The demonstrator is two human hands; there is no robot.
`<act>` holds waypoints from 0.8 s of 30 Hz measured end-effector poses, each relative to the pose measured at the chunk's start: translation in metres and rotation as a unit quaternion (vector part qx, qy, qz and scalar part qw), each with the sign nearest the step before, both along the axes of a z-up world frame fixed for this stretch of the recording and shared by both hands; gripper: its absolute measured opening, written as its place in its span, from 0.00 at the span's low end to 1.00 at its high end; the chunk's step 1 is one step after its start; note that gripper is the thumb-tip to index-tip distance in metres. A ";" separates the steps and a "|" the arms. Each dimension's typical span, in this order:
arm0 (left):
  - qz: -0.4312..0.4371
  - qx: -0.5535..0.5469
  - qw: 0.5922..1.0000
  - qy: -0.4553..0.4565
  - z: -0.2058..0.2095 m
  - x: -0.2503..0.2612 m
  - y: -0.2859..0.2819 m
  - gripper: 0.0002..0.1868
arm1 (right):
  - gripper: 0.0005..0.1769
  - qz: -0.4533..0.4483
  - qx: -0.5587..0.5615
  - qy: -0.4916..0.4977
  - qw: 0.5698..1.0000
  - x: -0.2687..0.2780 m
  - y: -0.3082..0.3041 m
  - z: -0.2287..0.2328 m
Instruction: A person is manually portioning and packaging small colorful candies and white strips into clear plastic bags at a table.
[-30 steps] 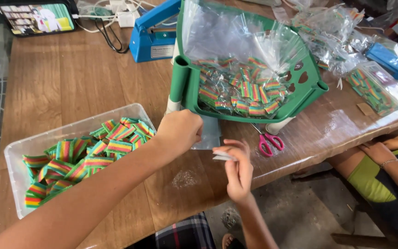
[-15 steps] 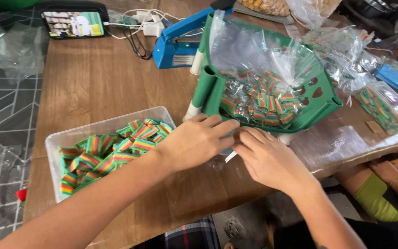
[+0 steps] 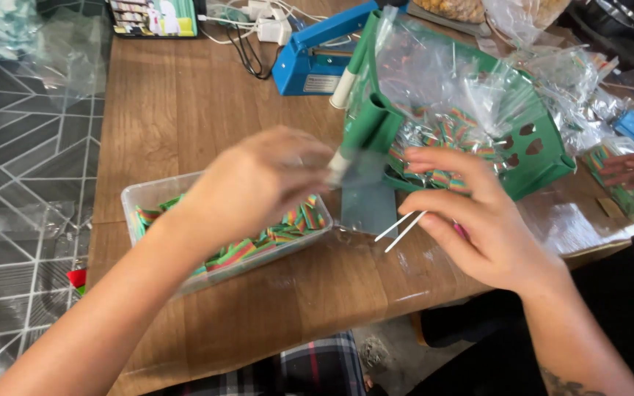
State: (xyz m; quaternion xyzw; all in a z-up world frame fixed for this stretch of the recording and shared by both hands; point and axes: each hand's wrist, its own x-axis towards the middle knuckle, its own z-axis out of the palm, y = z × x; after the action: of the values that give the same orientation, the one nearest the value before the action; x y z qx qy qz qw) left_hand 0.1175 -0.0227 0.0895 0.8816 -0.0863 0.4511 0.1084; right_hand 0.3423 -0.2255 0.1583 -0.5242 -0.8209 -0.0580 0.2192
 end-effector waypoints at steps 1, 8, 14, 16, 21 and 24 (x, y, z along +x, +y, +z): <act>0.003 0.001 1.000 -0.002 -0.001 -0.014 0.010 0.09 | 0.12 0.003 0.001 -0.002 1.000 -0.005 0.005 -0.002; 0.290 -0.079 0.945 -0.129 -0.011 -0.118 0.048 0.05 | 0.10 -0.079 -0.033 -0.030 0.996 -0.013 0.058 -0.052; 0.397 0.049 0.910 -0.114 -0.053 -0.149 0.059 0.04 | 0.10 -0.077 -0.047 -0.101 0.991 -0.016 0.094 -0.072; 0.398 0.052 0.910 -0.105 -0.067 -0.145 0.058 0.04 | 0.11 -0.082 -0.037 -0.129 0.988 -0.017 0.102 -0.075; 0.389 -0.012 0.913 -0.118 -0.095 -0.130 0.051 0.06 | 0.07 -0.059 -0.011 -0.171 0.984 -0.031 0.102 -0.071; 0.408 -0.012 0.906 -0.113 -0.103 -0.127 0.052 0.07 | 0.09 -0.053 0.025 -0.226 0.972 -0.045 0.090 -0.075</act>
State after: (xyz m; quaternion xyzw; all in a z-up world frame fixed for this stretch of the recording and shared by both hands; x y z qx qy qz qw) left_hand -0.0098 0.0295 -0.0139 0.7819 0.2746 0.5533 -0.0849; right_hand 0.2977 -0.1359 0.0835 -0.5345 -0.8185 -0.2070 0.0381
